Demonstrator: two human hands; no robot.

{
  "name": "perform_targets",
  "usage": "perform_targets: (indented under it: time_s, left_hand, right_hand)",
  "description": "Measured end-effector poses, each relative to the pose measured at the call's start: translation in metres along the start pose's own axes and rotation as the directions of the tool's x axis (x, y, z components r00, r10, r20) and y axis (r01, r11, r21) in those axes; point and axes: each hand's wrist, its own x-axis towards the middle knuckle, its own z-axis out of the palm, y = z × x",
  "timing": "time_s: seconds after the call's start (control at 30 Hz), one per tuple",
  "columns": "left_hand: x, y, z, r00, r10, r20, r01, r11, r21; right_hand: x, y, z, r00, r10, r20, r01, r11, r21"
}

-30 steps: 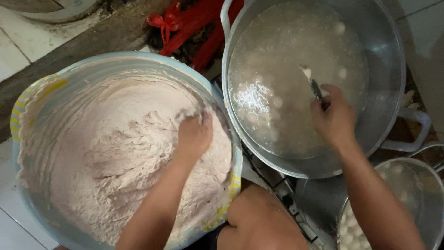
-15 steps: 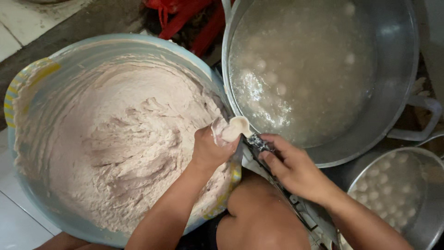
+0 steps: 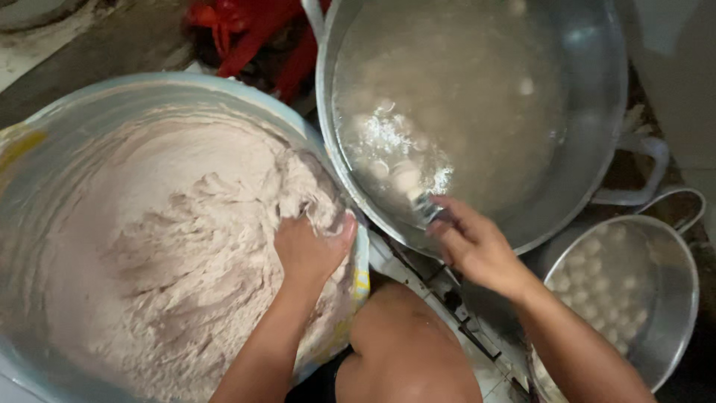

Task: The person scoops portions of dough from a large basin using a hand scoop, forms each portion into a ball, and drops it into a pot of boiling water, repeating the cycle continuously. A tray of already formed balls and pots of cooking balls are visible nearby.

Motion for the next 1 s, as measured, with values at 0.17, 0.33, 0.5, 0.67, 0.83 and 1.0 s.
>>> perform_targets:
  time_s: [0.17,0.33,0.5,0.67,0.83,1.0]
  left_hand:
    - [-0.007,-0.001,0.01,0.985,0.107,-0.134,-0.147,0.929,-0.34]
    - [-0.014,-0.001,0.017,0.989,0.022,-0.147,-0.077,0.924,-0.376]
    - [-0.02,0.001,0.018,0.986,0.105,-0.129,-0.157,0.838,-0.522]
    - [-0.021,0.004,0.016,0.996,0.085,0.035,-0.053,0.84,-0.54]
    - [-0.015,0.015,0.011,0.986,0.029,0.165,0.03,0.938,-0.345]
    - [-0.003,0.01,-0.012,0.984,0.054,0.172,-0.019,0.979,-0.201]
  right_hand:
    - [0.009,0.019,-0.034,0.961,-0.189,-0.2,0.117,0.939,-0.323]
    - [0.007,0.011,-0.034,0.957,-0.071,-0.281,-0.019,0.952,-0.305]
    - [-0.019,-0.004,0.006,0.993,0.105,0.059,-0.101,0.992,-0.07]
    - [-0.034,-0.02,0.035,0.934,-0.323,0.151,0.353,0.9,-0.257]
    - [-0.033,-0.022,0.037,0.972,-0.063,0.228,0.111,0.972,-0.208]
    - [-0.014,-0.001,0.028,0.96,0.051,0.276,-0.084,0.99,0.11]
